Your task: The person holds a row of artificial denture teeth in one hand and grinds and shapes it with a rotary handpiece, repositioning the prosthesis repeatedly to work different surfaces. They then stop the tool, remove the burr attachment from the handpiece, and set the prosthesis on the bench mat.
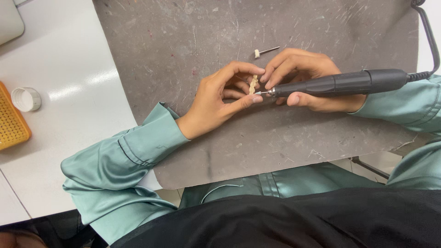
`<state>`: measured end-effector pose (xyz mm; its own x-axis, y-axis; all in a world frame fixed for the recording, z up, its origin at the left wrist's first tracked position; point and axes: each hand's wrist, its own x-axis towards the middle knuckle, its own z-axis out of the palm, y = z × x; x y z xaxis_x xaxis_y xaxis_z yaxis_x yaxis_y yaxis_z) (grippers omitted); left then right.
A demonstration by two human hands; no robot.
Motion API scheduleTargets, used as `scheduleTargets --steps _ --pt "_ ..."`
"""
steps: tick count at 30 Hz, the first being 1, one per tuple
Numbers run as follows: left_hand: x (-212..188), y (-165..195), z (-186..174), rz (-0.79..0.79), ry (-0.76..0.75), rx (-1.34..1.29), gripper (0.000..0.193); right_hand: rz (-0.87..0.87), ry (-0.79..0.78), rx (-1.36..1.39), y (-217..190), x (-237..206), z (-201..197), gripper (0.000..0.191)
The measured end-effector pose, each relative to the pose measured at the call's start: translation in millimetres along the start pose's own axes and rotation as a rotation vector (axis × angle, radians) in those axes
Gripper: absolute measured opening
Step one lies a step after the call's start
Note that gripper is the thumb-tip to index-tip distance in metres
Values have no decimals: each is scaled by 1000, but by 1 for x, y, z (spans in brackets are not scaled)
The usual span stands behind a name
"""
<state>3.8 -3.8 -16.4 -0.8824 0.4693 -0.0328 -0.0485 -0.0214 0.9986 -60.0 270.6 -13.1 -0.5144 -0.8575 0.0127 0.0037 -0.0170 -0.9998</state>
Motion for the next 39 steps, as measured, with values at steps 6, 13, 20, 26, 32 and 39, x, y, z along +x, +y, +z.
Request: scheduleTargets --steps 6,13,20,26,32,39 --pt "0 1 0 4 -3 -2 43 -18 -3 -30 1 1 0 40" --pt "0 2 1 -3 2 -12 43 -39 -9 -73 1 0 -1 41" --pt "0 1 1 0 -5 -22 43 -53 -2 -105 2 1 -1 41" --pt "0 1 1 10 -3 -6 43 -48 -1 -107 1 1 0 41" --pt "0 1 1 3 -3 3 44 -46 7 -111 2 2 1 42" --pt "0 1 0 3 -9 0 44 -41 7 -107 1 1 1 42"
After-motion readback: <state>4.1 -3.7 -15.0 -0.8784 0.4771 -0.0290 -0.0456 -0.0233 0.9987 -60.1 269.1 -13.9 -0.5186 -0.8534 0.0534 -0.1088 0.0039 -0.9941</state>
